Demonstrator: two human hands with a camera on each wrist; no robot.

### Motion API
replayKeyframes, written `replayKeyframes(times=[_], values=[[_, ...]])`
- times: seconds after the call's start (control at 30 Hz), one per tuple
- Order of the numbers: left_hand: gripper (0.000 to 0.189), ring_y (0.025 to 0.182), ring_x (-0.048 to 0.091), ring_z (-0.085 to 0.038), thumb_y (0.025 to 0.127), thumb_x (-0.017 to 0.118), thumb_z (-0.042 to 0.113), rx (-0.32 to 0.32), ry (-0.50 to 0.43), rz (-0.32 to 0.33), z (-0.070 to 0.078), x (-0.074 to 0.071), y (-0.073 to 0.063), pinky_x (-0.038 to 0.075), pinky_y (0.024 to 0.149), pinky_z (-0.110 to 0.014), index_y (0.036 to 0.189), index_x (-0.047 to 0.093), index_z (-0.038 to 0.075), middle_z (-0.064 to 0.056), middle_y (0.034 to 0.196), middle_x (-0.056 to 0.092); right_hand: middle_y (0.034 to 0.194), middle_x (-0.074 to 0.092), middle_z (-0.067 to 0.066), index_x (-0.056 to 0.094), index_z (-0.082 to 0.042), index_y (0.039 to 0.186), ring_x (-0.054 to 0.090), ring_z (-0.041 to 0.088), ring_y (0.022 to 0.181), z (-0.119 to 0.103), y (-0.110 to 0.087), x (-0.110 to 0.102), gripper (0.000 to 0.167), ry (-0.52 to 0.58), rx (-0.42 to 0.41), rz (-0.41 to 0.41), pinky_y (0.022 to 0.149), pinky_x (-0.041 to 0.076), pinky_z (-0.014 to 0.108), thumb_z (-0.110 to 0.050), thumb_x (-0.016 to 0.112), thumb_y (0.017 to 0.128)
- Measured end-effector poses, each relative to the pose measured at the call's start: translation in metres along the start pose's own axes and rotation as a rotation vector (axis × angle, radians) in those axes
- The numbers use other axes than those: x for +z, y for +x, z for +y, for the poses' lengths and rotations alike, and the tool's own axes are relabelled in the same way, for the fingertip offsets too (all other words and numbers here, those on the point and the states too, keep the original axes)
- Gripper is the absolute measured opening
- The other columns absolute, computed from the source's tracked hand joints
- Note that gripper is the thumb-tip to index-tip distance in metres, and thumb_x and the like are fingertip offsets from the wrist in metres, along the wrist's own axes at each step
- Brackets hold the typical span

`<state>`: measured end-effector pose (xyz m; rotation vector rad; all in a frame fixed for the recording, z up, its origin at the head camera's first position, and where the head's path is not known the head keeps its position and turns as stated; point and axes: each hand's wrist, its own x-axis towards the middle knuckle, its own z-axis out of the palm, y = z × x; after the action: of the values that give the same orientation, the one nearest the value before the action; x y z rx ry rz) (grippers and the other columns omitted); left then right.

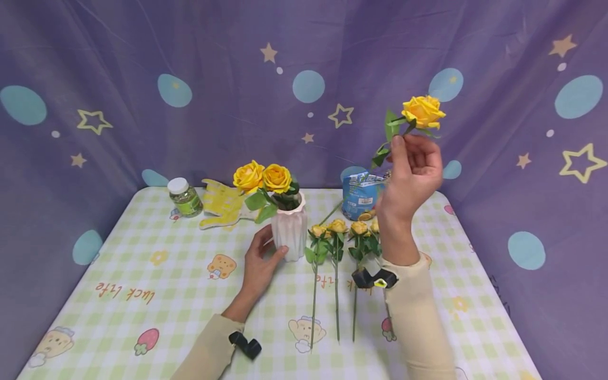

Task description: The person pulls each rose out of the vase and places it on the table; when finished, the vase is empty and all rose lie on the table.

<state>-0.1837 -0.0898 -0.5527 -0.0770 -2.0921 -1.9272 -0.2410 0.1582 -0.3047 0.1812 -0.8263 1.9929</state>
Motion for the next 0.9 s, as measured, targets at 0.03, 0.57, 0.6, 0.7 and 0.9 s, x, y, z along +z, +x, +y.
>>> replayKeyframes(times=[0.03, 0.57, 0.6, 0.7, 0.9], values=[[0.067, 0.14, 0.064, -0.031, 0.096, 0.089, 0.012, 0.001, -0.001, -0.001, 0.0, 0.0, 0.0, 0.051, 0.121, -0.05, 0.156, 0.061, 0.015, -0.009, 0.154, 0.065, 0.084, 0.068, 0.017, 0.069, 0.012, 0.094, 0.063, 0.022, 0.068, 0.001, 0.0, -0.003, 0.014, -0.016, 0.0, -0.002, 0.06, 0.053, 0.029, 0.019, 0.08, 0.087], [0.066, 0.141, 0.062, -0.03, 0.096, 0.089, 0.011, 0.01, -0.006, -0.012, 0.0, 0.0, 0.0, 0.051, 0.121, -0.05, 0.156, 0.061, 0.016, -0.008, 0.154, 0.065, 0.084, 0.073, 0.014, 0.072, 0.017, 0.095, 0.072, 0.022, 0.077, 0.011, 0.003, -0.073, 0.011, -0.187, -0.007, -0.057, 0.073, 0.059, 0.031, 0.015, 0.081, 0.089], [0.066, 0.141, 0.063, -0.03, 0.096, 0.089, 0.011, 0.011, -0.004, -0.012, 0.0, 0.0, 0.0, 0.051, 0.121, -0.05, 0.156, 0.061, 0.017, -0.008, 0.154, 0.065, 0.083, 0.073, 0.014, 0.073, 0.018, 0.095, 0.072, 0.022, 0.077, 0.011, 0.002, -0.078, 0.012, -0.2, -0.004, -0.056, 0.074, 0.06, 0.031, 0.014, 0.082, 0.089], [0.066, 0.141, 0.063, -0.03, 0.096, 0.089, 0.012, 0.017, -0.006, -0.012, 0.0, 0.0, 0.001, 0.051, 0.121, -0.05, 0.156, 0.061, 0.017, -0.008, 0.154, 0.065, 0.081, 0.075, 0.013, 0.073, 0.019, 0.096, 0.07, 0.02, 0.075, 0.012, 0.001, -0.091, 0.015, -0.238, 0.002, -0.057, 0.072, 0.059, 0.029, 0.013, 0.084, 0.088], [0.066, 0.14, 0.064, -0.028, 0.096, 0.089, 0.012, 0.012, -0.018, -0.008, 0.0, -0.001, 0.0, 0.051, 0.121, -0.049, 0.156, 0.062, 0.018, -0.006, 0.154, 0.065, 0.082, 0.076, 0.012, 0.072, 0.023, 0.098, 0.067, 0.017, 0.069, 0.014, -0.001, -0.113, 0.017, -0.27, 0.037, -0.098, 0.064, 0.055, 0.023, 0.015, 0.084, 0.087]])
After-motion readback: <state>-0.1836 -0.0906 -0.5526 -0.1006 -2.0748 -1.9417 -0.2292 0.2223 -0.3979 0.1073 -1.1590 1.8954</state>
